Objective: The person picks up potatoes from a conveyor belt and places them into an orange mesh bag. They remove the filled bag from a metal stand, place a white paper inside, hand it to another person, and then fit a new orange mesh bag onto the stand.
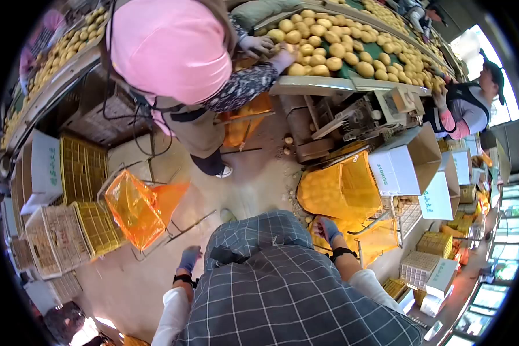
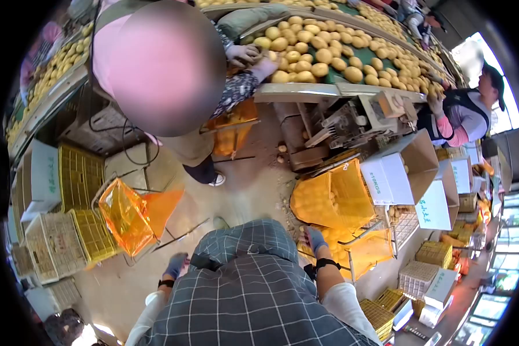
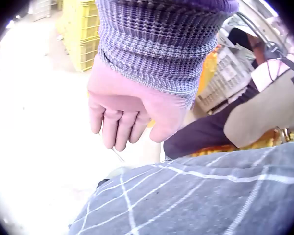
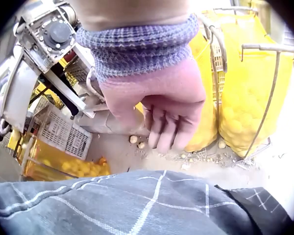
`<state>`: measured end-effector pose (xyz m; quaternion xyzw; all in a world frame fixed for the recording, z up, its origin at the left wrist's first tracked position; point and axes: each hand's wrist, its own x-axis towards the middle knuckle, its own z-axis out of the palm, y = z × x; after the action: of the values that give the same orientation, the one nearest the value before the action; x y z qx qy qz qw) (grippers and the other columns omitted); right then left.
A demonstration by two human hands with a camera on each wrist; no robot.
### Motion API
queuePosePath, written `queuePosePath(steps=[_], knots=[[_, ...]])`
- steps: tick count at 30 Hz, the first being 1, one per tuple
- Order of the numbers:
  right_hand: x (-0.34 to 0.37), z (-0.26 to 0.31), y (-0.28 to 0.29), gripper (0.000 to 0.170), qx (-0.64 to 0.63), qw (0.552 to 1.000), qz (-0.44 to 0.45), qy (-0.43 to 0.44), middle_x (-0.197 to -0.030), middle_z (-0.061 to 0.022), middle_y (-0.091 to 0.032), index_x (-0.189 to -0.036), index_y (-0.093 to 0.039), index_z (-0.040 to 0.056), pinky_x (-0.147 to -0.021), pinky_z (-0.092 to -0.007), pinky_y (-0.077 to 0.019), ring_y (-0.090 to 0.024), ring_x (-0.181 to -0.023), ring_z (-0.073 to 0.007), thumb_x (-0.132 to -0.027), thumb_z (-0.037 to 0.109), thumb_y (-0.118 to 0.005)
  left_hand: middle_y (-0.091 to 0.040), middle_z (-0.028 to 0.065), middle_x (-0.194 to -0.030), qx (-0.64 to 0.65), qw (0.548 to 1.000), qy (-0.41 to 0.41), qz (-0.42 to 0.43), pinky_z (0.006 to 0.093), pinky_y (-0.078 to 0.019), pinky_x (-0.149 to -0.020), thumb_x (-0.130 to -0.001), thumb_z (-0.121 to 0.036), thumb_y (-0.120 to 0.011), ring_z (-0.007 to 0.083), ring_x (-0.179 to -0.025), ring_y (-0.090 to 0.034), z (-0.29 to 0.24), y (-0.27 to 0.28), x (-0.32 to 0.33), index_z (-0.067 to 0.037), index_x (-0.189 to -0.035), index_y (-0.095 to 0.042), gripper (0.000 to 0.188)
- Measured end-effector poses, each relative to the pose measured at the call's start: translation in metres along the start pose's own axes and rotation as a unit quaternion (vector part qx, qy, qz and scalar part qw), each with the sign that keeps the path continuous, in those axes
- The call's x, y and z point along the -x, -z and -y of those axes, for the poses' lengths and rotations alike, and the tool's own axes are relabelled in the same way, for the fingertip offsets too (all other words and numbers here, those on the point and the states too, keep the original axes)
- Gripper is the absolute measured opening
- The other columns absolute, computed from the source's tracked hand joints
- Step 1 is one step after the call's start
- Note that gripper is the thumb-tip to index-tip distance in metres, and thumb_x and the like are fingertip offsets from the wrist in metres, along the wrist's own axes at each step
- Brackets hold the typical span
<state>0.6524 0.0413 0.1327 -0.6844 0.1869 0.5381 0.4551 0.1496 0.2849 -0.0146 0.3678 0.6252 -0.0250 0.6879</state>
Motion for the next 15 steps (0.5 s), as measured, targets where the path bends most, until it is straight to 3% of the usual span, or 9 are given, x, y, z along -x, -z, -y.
queuePosePath(steps=[1, 3, 4, 6, 7, 8, 10, 13, 15], knots=[[-0.002, -0.001, 0.006, 0.024, -0.01, 1.0, 0.021, -0.008, -0.056, 0.0046, -0.027, -0.064, -0.03, 0.0177, -0.041, -0.0224, -0.0235, -0.03, -0.046, -0.0075, -0.083, 0.021, -0.043, -0.061, 0.011, -0.074, -0.003, 0.996, 0.087, -0.009, 0.0269, -0.0419, -0.051, -0.078, -0.027, -0.053, 0.0182, -0.061, -0.058, -0.007, -0.003, 0.012, -0.004, -0.09, -0.057, 0.027], [-0.008, 0.0, 0.026, 0.023, -0.034, 0.997, 0.065, -0.018, -0.056, 0.0044, -0.028, -0.064, -0.03, 0.0174, -0.041, -0.0226, -0.0242, -0.03, -0.046, -0.0078, -0.083, 0.02, -0.043, -0.057, 0.007, -0.066, -0.065, 0.991, 0.11, -0.029, 0.0297, -0.0332, -0.043, -0.077, -0.023, -0.051, 0.0164, -0.051, -0.05, -0.065, -0.041, 0.071, -0.009, -0.082, -0.055, 0.016], [-0.012, -0.002, 0.031, 0.023, -0.054, 0.995, 0.086, -0.012, -0.056, 0.0043, -0.027, -0.064, -0.03, 0.0176, -0.04, -0.0229, -0.0231, -0.028, -0.045, -0.0083, -0.083, 0.019, -0.043, -0.057, 0.0069, -0.066, -0.085, 0.995, 0.056, -0.017, 0.0291, -0.0344, -0.044, -0.077, -0.023, -0.051, 0.0166, -0.052, -0.05, -0.07, -0.049, 0.07, -0.008, -0.083, -0.056, 0.017], [-0.008, -0.001, 0.024, 0.023, -0.053, 0.998, 0.019, -0.009, -0.056, 0.004, -0.026, -0.064, -0.029, 0.017, -0.04, -0.0235, -0.0214, -0.026, -0.044, -0.0087, -0.083, 0.018, -0.042, -0.057, 0.0067, -0.066, -0.126, 0.991, -0.047, 0.006, 0.0281, -0.0368, -0.047, -0.078, -0.023, -0.051, 0.0169, -0.052, -0.05, -0.069, -0.056, 0.068, -0.007, -0.085, -0.058, 0.019], [-0.007, -0.001, 0.022, 0.023, -0.052, 0.998, -0.014, -0.008, -0.056, 0.0039, -0.025, -0.065, -0.029, 0.0167, -0.04, -0.0238, -0.0206, -0.025, -0.044, -0.0088, -0.084, 0.017, -0.042, -0.058, 0.0068, -0.067, -0.126, 0.99, -0.066, 0.007, 0.0277, -0.0378, -0.049, -0.079, -0.023, -0.051, 0.017, -0.053, -0.051, -0.071, -0.059, 0.064, -0.006, -0.087, -0.058, 0.02], [-0.01, -0.003, 0.023, 0.022, -0.075, 0.997, 0.011, -0.013, -0.057, 0.0038, -0.025, -0.066, -0.029, 0.0163, -0.04, -0.0239, -0.0209, -0.025, -0.045, -0.0089, -0.084, 0.017, -0.041, -0.058, 0.0069, -0.067, -0.126, 0.988, -0.086, 0.008, 0.0272, -0.0388, -0.05, -0.079, -0.023, -0.052, 0.0172, -0.054, -0.052, -0.076, -0.063, 0.062, -0.005, -0.088, -0.059, 0.021], [-0.019, -0.007, 0.032, 0.021, -0.12, 0.991, 0.062, -0.02, -0.057, 0.0035, -0.026, -0.067, -0.029, 0.0155, -0.04, -0.0239, -0.0216, -0.026, -0.045, -0.0091, -0.085, 0.015, -0.04, -0.06, 0.0077, -0.069, -0.085, 0.994, -0.065, -0.01, 0.0266, -0.0404, -0.053, -0.079, -0.024, -0.053, 0.0173, -0.057, -0.054, -0.09, -0.072, 0.05, -0.003, -0.092, -0.059, 0.025], [-0.029, -0.009, 0.041, 0.02, -0.156, 0.977, 0.147, -0.017, -0.057, 0.0028, -0.027, -0.069, -0.029, 0.0145, -0.041, -0.0242, -0.0226, -0.028, -0.047, -0.0099, -0.087, 0.016, -0.039, -0.062, 0.0095, -0.073, 0.023, 0.999, -0.032, 0.032, 0.0254, -0.0403, -0.055, -0.079, -0.024, -0.053, 0.0173, -0.06, -0.056, -0.092, -0.065, 0.015, -0.001, -0.092, -0.058, 0.027], [-0.027, -0.004, 0.039, 0.021, -0.128, 0.985, 0.115, -0.009, -0.057, 0.0027, -0.028, -0.069, -0.03, 0.0144, -0.041, -0.0243, -0.0235, -0.03, -0.048, -0.0102, -0.087, 0.017, -0.04, -0.062, 0.0105, -0.074, 0.005, 0.998, -0.063, 0.026, 0.0247, -0.0398, -0.054, -0.08, -0.024, -0.053, 0.017, -0.062, -0.057, -0.117, -0.073, 0.026, -0.001, -0.093, -0.057, 0.026]])
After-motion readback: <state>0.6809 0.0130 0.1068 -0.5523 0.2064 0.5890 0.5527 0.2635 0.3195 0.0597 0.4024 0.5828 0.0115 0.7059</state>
